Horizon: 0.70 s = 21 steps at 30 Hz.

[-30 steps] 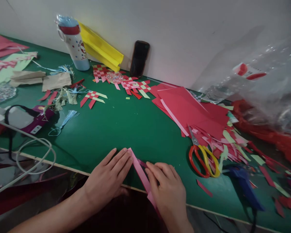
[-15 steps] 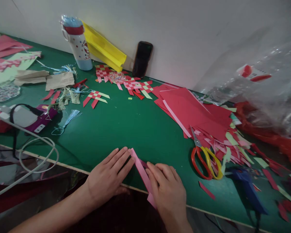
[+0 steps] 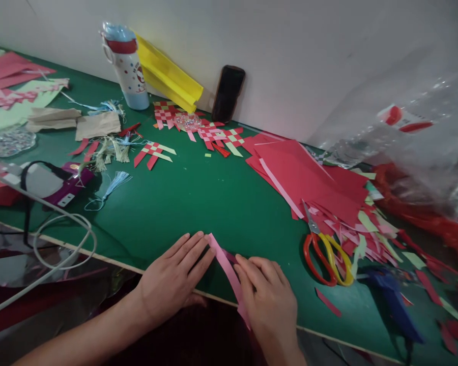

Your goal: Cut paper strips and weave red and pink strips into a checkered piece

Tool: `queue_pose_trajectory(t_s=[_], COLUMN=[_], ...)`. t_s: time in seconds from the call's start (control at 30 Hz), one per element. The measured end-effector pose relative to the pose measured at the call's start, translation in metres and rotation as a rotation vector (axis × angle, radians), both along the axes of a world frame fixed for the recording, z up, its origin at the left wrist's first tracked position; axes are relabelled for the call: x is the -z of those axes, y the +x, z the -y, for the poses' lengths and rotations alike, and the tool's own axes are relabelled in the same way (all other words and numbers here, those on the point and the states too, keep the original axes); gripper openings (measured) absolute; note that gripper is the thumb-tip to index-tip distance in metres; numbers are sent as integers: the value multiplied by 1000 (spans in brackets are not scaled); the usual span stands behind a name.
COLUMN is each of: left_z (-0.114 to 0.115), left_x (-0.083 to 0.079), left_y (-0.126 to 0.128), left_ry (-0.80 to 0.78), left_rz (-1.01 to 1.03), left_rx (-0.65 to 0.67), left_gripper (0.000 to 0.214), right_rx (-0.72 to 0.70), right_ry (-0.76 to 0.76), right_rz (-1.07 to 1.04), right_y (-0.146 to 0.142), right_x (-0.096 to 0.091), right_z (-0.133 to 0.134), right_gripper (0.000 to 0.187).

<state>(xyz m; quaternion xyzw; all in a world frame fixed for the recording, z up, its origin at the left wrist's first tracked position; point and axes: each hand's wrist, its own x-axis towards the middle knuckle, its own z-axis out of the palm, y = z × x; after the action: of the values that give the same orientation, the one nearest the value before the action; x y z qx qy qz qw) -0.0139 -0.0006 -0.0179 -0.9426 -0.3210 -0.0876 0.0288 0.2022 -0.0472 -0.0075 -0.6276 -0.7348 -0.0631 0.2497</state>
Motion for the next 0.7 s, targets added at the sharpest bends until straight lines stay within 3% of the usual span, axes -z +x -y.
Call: queue_pose_trajectory(t_s=[0.7], left_z=[1], left_x=[-2], left_y=[0], left_ry=[-41], left_rz=[-4], left_rx=[-3], left_gripper=[105], right_rx=[-4], right_ry=[13], right_rz=[-2], right_y=[-2], right_x=[-3], right_z=[-6], right_gripper=[22])
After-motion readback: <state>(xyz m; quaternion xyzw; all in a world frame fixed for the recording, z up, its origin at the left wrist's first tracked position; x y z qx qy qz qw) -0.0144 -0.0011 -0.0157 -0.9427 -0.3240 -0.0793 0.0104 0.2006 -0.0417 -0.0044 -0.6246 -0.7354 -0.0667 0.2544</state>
